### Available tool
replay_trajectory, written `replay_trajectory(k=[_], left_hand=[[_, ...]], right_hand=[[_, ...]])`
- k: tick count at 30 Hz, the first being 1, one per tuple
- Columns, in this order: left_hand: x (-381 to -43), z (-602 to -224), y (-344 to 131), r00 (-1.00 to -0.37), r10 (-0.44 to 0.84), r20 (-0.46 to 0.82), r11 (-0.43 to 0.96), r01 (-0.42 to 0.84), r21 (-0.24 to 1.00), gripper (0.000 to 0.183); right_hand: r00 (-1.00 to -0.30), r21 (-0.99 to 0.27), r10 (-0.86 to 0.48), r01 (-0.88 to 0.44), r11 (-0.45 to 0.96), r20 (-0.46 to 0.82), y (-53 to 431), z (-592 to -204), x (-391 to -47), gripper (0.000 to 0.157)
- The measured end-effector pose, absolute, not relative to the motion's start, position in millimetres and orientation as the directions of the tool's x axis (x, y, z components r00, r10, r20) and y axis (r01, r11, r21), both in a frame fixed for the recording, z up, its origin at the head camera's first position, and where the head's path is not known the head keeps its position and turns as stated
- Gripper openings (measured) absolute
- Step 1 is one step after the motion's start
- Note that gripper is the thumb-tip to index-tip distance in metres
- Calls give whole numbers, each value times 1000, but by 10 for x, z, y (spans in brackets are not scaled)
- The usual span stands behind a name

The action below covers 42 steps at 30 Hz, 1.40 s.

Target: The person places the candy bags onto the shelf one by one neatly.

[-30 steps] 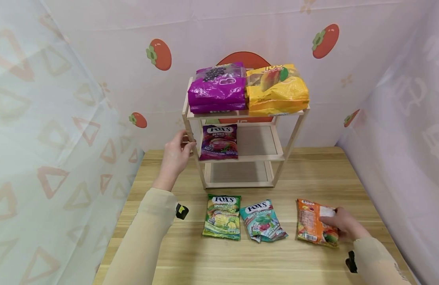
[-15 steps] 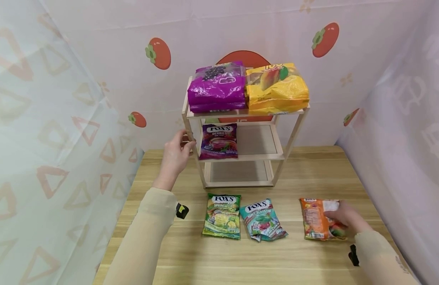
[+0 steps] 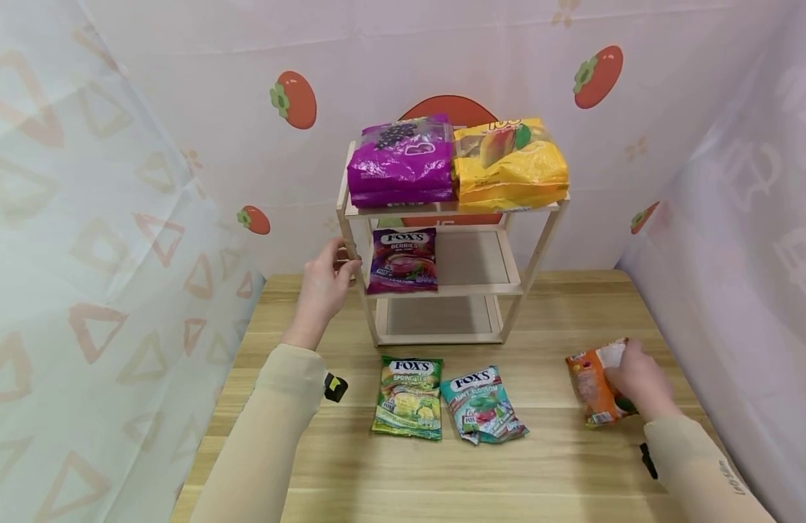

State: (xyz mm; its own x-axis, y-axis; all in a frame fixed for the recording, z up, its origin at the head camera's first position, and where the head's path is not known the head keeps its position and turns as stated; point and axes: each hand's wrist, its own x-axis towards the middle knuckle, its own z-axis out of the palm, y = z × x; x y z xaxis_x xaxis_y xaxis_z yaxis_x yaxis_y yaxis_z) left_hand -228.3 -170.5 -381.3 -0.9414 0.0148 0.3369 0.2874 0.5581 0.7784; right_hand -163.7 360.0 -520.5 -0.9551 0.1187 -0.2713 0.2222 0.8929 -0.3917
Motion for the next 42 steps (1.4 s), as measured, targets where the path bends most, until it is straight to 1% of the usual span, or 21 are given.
replay_trajectory(k=[3,5,7,8,11,13,18,23,28,36,42], left_hand=[[-2282,-3814,-1699,-941,17,338,555,290,779,27],[-2283,-3818,-1701,-942,13,336,555,286,781,27],[-2283,-3821,-1703,-943,10,332,554,282,783,27],[-2284,-3821,-1704,-944,9,330,553,280,785,27],[-2284,-3822,-1706,-945,7,328,551,278,787,27],[-2285,-3824,-1709,-944,9,329,549,279,788,28],[-2287,-3831,-1716,-944,8,329,551,279,786,26],[-2290,-3826,-1713,-943,10,332,551,282,785,27],[-2290,-3826,-1709,-943,10,334,551,284,785,28],[-2291,-3836,-1704,-940,13,342,546,293,785,26],[-2289,-3834,-1708,-939,10,343,542,294,788,26]], right_hand=[[-975,-385,133,194,902,-179,3470,-5181,-1617,58],[-986,-387,127,160,908,-110,3362,-5185,-1601,49],[-991,-388,121,134,912,-57,3248,-5190,-1583,46],[-993,-386,114,118,915,-33,3194,-5192,-1577,47],[-996,-379,88,88,921,-17,3052,-5179,-1564,51],[-997,-369,65,76,926,-41,2973,-5160,-1562,48],[-989,-350,9,61,935,-150,2828,-5137,-1598,43],[-974,-357,-38,46,933,-224,2721,-5183,-1639,48],[-972,-368,-69,20,929,-227,2638,-5256,-1646,49],[-967,-360,-89,2,933,-237,2537,-5383,-1642,57],[-972,-378,-121,-37,925,-201,2476,-5506,-1621,61]])
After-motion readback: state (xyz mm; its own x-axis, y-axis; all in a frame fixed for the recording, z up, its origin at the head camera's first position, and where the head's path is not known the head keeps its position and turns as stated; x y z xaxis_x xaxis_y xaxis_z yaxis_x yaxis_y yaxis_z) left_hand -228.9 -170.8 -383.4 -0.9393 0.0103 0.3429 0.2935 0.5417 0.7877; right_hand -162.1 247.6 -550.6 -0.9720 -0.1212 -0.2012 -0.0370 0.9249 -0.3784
